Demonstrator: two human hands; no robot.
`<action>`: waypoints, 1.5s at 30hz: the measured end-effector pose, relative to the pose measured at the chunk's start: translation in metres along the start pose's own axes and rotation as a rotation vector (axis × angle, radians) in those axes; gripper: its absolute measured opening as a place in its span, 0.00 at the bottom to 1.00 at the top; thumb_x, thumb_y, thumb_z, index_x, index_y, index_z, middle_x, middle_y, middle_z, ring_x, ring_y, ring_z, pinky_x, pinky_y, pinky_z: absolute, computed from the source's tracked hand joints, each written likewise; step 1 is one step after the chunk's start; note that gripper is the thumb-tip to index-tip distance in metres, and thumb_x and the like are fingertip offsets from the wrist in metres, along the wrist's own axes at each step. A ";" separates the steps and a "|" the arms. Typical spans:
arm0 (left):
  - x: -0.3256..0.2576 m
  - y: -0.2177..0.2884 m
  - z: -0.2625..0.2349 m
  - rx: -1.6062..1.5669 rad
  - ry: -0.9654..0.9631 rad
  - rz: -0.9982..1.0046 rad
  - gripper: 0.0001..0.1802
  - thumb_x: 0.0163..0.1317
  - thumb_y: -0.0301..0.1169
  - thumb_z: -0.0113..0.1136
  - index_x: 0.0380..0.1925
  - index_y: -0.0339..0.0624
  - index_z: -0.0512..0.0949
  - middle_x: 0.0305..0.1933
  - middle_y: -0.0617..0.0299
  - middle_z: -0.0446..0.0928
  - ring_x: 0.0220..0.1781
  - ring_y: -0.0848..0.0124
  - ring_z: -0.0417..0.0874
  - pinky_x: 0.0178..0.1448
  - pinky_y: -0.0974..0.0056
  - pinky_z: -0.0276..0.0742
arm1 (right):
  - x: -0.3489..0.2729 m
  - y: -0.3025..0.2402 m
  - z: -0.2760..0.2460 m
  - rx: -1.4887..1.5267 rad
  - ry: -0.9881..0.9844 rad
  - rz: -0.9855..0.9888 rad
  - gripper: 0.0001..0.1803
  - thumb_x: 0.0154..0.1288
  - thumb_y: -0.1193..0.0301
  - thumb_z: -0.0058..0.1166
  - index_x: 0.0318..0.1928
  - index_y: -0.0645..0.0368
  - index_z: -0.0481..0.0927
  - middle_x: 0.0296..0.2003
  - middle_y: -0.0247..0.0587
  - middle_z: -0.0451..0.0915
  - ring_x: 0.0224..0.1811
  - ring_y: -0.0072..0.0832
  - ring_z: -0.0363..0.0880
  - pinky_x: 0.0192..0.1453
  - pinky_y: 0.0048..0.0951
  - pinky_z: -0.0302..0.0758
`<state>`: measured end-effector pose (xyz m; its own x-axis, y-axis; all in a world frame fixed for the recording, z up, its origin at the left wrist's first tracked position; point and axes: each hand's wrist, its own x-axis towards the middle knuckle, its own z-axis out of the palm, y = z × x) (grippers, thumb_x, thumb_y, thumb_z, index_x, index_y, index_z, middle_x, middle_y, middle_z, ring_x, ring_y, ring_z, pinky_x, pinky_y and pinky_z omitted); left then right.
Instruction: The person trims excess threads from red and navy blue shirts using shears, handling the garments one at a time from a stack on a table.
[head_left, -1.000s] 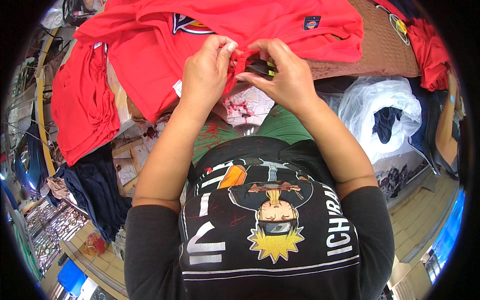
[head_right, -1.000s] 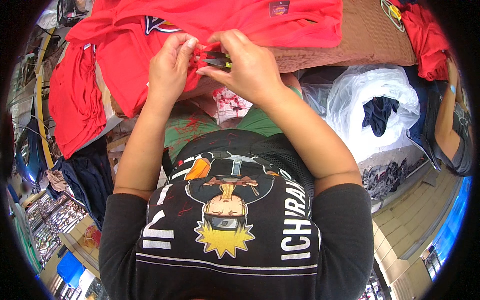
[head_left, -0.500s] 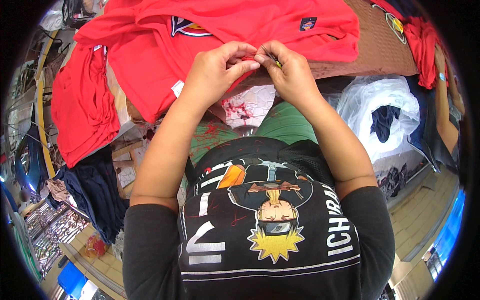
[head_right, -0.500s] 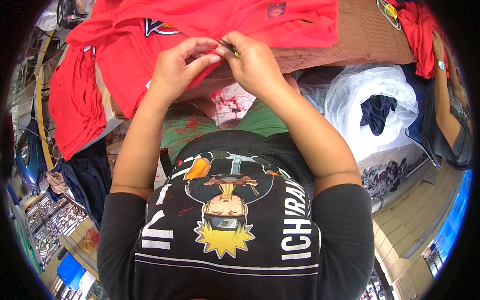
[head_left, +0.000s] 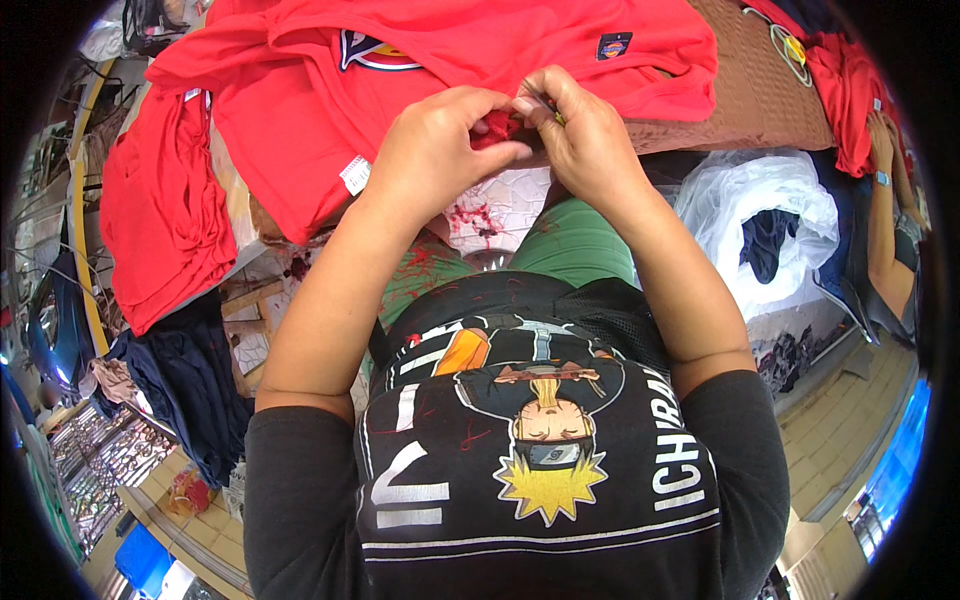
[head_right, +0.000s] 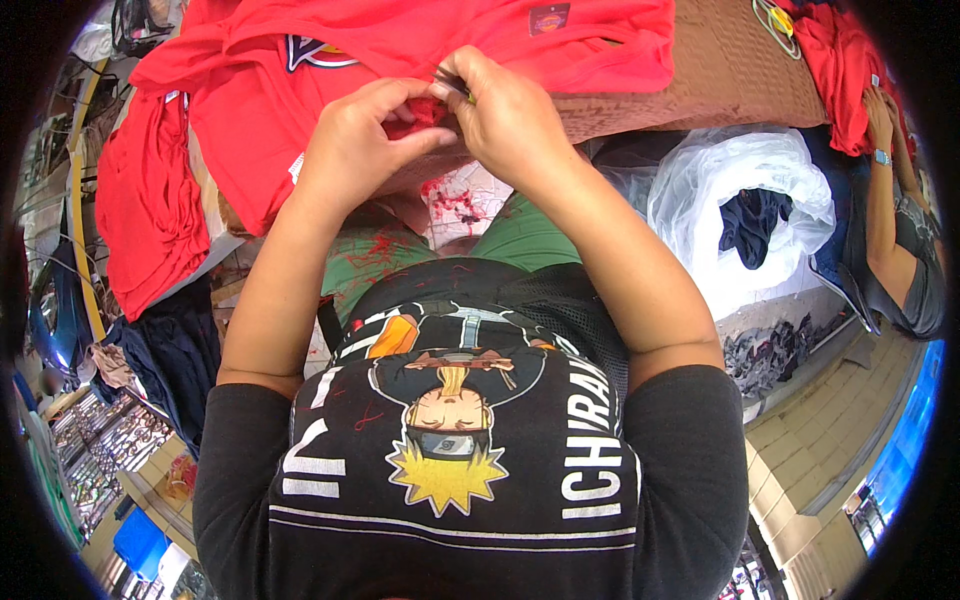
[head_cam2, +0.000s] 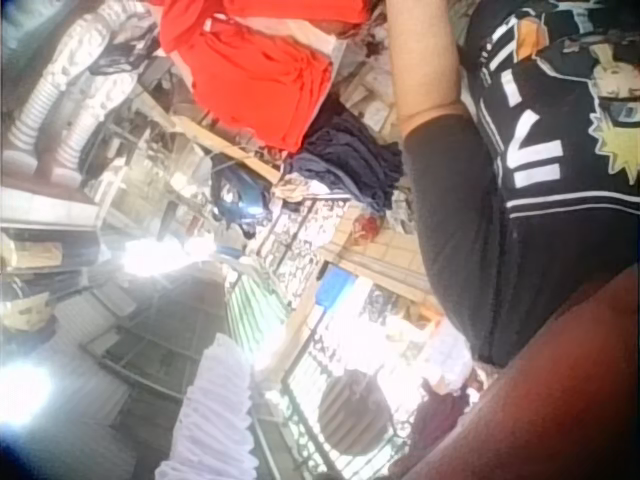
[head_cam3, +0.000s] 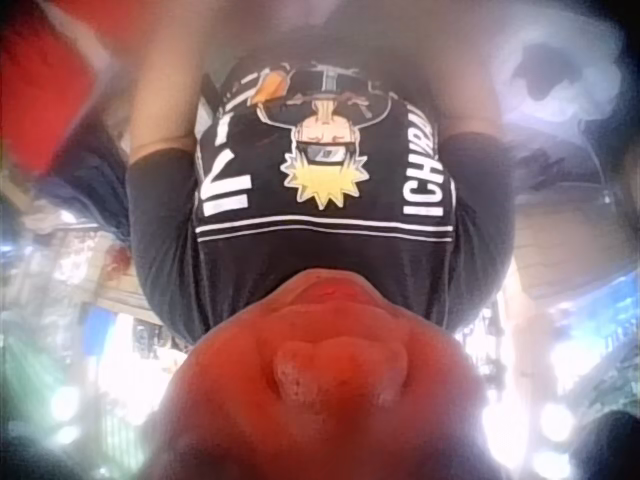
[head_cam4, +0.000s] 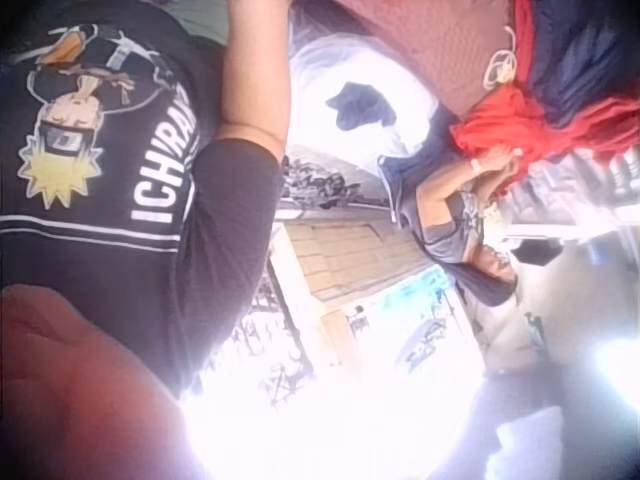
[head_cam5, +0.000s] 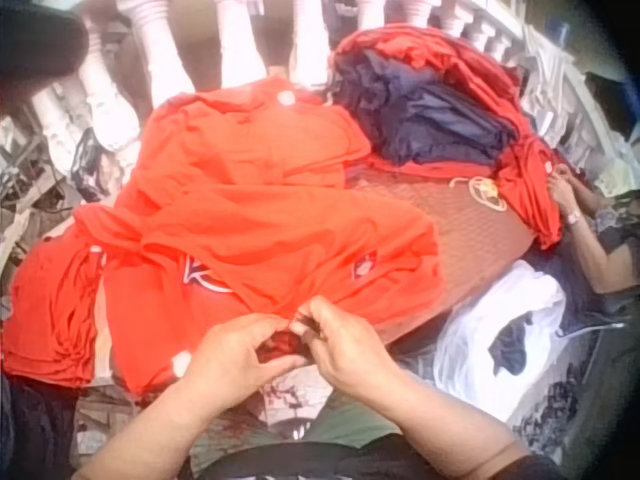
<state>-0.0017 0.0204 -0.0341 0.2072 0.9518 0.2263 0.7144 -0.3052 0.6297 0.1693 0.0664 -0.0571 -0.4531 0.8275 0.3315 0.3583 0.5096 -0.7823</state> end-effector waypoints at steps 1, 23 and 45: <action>0.000 -0.003 0.001 0.040 0.036 0.069 0.23 0.47 0.33 0.73 0.44 0.39 0.79 0.39 0.55 0.81 0.36 0.65 0.84 0.41 0.66 0.80 | 0.001 0.002 0.001 0.020 0.013 0.004 0.09 0.64 0.71 0.55 0.40 0.63 0.74 0.32 0.53 0.80 0.37 0.51 0.80 0.36 0.42 0.74; 0.005 -0.016 0.009 -0.244 0.239 -0.193 0.11 0.66 0.35 0.57 0.35 0.39 0.81 0.33 0.58 0.82 0.32 0.68 0.83 0.36 0.67 0.78 | 0.007 0.003 -0.012 0.158 -0.092 0.003 0.09 0.67 0.73 0.54 0.44 0.63 0.80 0.36 0.35 0.81 0.38 0.21 0.77 0.46 0.24 0.73; -0.005 0.007 -0.010 -0.935 0.063 -0.386 0.27 0.59 0.17 0.54 0.60 0.36 0.65 0.42 0.57 0.79 0.41 0.77 0.80 0.43 0.74 0.76 | 0.007 -0.004 -0.009 0.183 0.047 -0.050 0.12 0.60 0.69 0.62 0.42 0.62 0.81 0.34 0.41 0.82 0.36 0.29 0.80 0.41 0.29 0.74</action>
<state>-0.0043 0.0133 -0.0237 0.0176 0.9955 -0.0934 -0.0908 0.0946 0.9914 0.1722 0.0722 -0.0472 -0.4267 0.8143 0.3934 0.1798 0.5027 -0.8455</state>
